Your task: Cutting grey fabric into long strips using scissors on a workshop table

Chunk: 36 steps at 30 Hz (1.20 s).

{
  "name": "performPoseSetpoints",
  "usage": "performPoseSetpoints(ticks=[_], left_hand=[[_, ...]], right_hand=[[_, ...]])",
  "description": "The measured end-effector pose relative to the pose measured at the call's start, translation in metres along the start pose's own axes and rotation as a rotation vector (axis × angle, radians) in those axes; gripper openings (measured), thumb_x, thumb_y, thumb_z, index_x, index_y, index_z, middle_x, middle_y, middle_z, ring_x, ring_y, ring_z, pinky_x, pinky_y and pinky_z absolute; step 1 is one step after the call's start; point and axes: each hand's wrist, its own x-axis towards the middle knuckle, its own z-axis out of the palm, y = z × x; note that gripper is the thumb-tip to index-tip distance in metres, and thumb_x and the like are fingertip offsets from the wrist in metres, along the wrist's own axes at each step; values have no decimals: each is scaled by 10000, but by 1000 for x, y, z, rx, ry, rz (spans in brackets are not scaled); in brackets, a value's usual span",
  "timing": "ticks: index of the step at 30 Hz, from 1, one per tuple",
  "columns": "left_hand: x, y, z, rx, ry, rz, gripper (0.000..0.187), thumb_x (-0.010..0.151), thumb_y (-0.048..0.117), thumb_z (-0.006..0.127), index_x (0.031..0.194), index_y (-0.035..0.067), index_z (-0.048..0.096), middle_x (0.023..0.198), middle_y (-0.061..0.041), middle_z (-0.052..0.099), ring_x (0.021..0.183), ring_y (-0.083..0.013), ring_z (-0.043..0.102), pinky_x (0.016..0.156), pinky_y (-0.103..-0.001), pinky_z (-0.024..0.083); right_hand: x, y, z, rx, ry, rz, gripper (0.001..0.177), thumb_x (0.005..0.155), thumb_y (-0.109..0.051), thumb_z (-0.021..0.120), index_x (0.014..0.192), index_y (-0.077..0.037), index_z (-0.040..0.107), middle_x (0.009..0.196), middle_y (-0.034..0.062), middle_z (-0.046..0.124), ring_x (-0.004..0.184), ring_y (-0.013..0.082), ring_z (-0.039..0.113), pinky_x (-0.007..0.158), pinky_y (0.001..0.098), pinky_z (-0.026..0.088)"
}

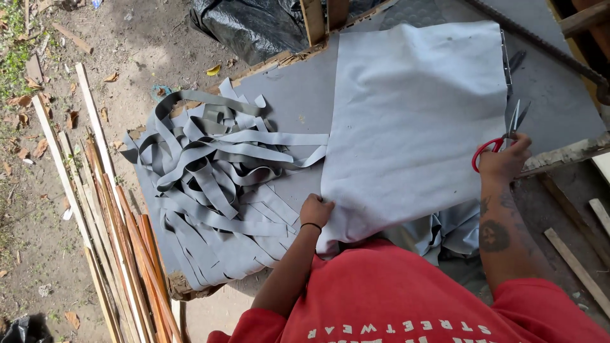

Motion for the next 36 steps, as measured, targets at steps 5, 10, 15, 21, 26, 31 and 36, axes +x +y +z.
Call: performPoseSetpoints(ticks=[5,10,15,21,26,31,36], left_hand=[[16,-8,37,46,73,242,224,795,213,513,942,50,555,1106,-148,528,958,-382,538,899,-453,441],[8,21,25,-140,42,296,119,853,183,487,875,95,411,800,-102,517,731,-284,459,654,-453,372],[71,108,1,-264,135,388,230,823,225,531,1024,114,544,832,-111,617,765,-326,538,719,-465,402],[94,230,-80,-456,147,595,510,980,461,646,1322,129,465,1233,-179,673,1162,-330,651,1007,-539,533],[109,169,-58,-188,46,276,810,800,300,879,1456,108,444,1408,-171,595,1309,-362,568,1126,-562,470],[96,103,-43,-175,10,167,632,760,249,890,1304,115,598,1150,-118,722,1136,-296,686,1006,-486,566],[62,35,-40,-303,-198,152,346,835,110,810,1157,66,694,971,-102,757,863,-216,744,794,-369,612]], right_hand=[[17,20,5,65,-164,-15,578,889,-80,805,1301,-87,400,1292,240,563,1089,404,612,798,504,534],[47,13,-9,231,-248,138,531,877,-121,859,1319,-128,564,1212,148,614,1060,295,595,810,448,551],[156,-47,-12,489,-76,-87,614,803,94,840,1289,-146,552,1271,168,601,1077,249,687,817,272,664],[224,-48,-2,522,106,-768,644,755,303,806,1261,31,514,1107,208,524,954,350,526,796,473,536],[187,-88,-17,301,9,-713,500,993,91,838,1340,-9,492,1171,342,652,1042,545,675,843,643,557],[10,1,-21,540,-313,-145,427,1078,-206,747,1413,-183,484,968,161,673,691,244,659,625,352,569],[-158,62,-29,774,-755,303,612,879,-149,769,1415,-101,477,811,198,653,498,219,595,466,321,520]])
